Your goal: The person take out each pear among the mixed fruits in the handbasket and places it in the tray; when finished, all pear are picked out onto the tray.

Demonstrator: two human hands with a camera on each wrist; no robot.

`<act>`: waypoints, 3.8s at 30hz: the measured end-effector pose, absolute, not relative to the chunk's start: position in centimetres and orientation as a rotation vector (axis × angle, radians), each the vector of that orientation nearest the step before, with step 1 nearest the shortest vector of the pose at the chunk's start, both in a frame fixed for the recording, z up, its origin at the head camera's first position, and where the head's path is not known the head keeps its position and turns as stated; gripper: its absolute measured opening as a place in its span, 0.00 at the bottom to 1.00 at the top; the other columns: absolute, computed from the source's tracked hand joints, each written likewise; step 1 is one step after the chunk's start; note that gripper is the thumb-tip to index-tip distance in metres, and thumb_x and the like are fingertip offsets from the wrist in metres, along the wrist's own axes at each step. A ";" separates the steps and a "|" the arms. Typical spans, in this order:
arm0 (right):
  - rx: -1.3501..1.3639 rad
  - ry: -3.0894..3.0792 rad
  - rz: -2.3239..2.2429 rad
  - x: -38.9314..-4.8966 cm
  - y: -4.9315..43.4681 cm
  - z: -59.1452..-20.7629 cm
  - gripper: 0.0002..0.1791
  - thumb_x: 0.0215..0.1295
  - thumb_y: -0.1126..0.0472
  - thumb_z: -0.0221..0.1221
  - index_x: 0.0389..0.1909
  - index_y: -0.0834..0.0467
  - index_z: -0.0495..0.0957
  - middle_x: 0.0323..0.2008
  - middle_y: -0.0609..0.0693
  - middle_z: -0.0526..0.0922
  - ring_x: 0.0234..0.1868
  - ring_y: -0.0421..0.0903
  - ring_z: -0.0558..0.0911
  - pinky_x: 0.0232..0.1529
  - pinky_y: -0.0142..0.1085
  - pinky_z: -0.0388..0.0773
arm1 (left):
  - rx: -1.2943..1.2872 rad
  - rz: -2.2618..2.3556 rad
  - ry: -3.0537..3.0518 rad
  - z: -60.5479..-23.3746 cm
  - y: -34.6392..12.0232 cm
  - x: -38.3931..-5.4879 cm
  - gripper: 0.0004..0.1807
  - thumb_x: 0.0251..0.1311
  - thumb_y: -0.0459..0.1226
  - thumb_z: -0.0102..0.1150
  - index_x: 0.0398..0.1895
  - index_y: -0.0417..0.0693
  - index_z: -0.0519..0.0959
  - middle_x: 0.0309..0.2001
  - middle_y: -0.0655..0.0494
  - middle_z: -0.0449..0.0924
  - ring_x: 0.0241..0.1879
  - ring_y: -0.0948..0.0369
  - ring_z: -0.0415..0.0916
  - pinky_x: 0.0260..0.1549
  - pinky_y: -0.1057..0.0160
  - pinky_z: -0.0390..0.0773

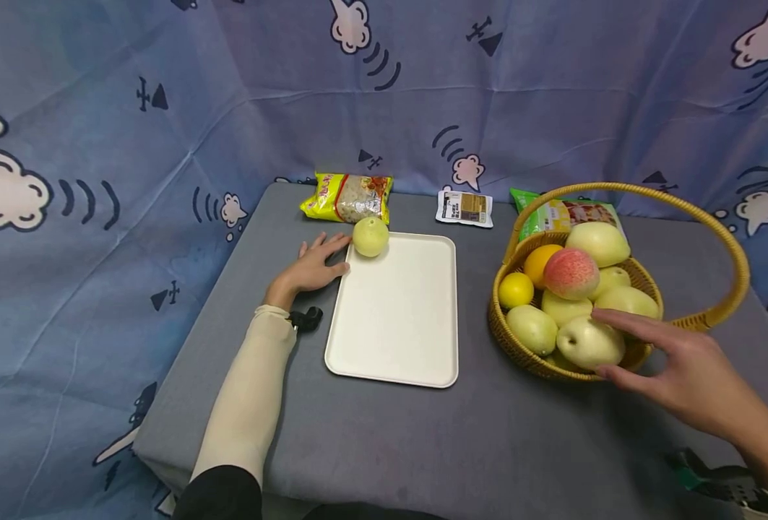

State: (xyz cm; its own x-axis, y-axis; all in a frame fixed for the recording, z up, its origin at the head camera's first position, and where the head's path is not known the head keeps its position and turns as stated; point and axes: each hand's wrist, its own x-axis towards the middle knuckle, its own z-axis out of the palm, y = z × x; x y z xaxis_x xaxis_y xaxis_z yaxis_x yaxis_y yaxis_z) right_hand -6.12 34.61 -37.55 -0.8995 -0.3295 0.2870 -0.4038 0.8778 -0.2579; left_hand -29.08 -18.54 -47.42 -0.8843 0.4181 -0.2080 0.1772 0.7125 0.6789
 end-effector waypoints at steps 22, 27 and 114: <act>0.597 -2.807 0.486 -7.4 33.1 -39.1 0.42 0.49 0.50 0.87 0.66 0.53 0.83 0.57 0.57 0.85 0.51 0.58 0.84 0.46 0.41 0.74 | 0.452 0.965 2.576 -47.4 -18.4 -28.8 0.40 0.82 0.46 0.56 0.91 0.57 0.53 0.91 0.52 0.45 0.91 0.46 0.27 0.85 0.39 0.17; 0.517 -2.856 0.519 -7.2 33.3 -39.2 0.49 0.47 0.48 0.87 0.70 0.59 0.79 0.58 0.63 0.86 0.50 0.61 0.85 0.43 0.40 0.75 | 0.456 0.966 2.581 -47.5 -18.4 -28.9 0.40 0.83 0.46 0.55 0.91 0.58 0.53 0.91 0.53 0.45 0.91 0.46 0.27 0.85 0.39 0.18; 0.234 -2.539 1.462 -26.2 10.8 -45.9 0.42 0.62 0.64 0.77 0.78 0.59 0.74 0.71 0.62 0.80 0.70 0.60 0.81 0.71 0.53 0.82 | 0.463 0.972 2.565 -47.0 -18.4 -28.8 0.39 0.84 0.46 0.54 0.91 0.57 0.53 0.91 0.53 0.44 0.91 0.46 0.26 0.85 0.39 0.17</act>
